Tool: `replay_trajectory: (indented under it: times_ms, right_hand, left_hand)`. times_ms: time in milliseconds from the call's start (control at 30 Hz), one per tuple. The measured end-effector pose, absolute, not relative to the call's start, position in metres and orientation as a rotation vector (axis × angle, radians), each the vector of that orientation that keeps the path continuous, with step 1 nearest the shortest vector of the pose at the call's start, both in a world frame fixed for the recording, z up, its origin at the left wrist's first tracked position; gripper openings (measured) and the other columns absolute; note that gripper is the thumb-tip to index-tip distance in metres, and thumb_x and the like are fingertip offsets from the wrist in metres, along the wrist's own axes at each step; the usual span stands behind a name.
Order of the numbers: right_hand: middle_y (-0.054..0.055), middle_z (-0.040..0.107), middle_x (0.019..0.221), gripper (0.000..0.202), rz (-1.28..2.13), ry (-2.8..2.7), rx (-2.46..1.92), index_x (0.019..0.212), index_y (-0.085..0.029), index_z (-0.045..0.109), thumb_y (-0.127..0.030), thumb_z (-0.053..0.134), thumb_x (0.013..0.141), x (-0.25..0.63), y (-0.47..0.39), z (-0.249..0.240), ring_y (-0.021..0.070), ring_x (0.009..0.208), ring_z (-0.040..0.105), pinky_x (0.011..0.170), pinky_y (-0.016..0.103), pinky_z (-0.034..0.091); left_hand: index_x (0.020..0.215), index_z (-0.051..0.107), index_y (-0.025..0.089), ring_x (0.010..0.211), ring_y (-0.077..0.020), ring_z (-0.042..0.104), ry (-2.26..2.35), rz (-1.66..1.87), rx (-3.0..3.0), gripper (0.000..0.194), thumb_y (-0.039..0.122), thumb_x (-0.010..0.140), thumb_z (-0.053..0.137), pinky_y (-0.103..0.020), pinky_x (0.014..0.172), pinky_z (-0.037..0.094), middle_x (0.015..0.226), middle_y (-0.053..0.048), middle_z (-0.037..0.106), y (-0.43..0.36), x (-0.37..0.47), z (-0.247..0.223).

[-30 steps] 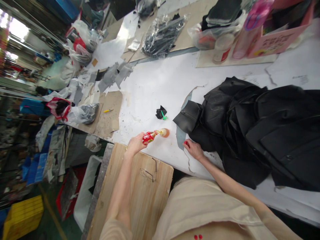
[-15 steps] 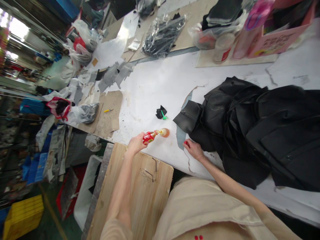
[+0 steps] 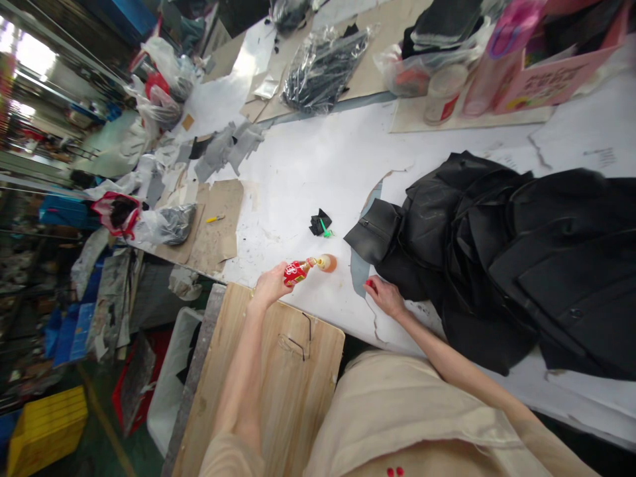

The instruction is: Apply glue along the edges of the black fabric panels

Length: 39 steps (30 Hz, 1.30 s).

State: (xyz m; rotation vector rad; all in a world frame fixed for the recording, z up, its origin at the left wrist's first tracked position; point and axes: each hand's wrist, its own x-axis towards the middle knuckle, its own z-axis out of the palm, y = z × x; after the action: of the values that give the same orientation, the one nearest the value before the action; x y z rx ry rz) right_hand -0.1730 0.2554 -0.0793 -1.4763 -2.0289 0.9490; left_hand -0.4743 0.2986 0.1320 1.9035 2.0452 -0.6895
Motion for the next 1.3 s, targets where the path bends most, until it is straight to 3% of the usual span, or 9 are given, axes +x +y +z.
replay_trajectory:
  times_ms: [1300]
  right_hand:
    - [0.003,0.071,0.073,0.027,0.947,-2.029,-1.492,0.093,-0.021,0.060,-0.042,0.044,0.100,-0.174,0.255,-0.081,0.0192,0.064,0.066,0.059,0.027,0.035]
  left_hand:
    - [0.110,0.053,0.025,0.091,-0.0231,0.069,2.058,-0.691,1.866,0.033,0.039,0.082,0.064,-0.027,0.068,0.042,0.099,-0.005,0.073,0.295,-0.478,0.122]
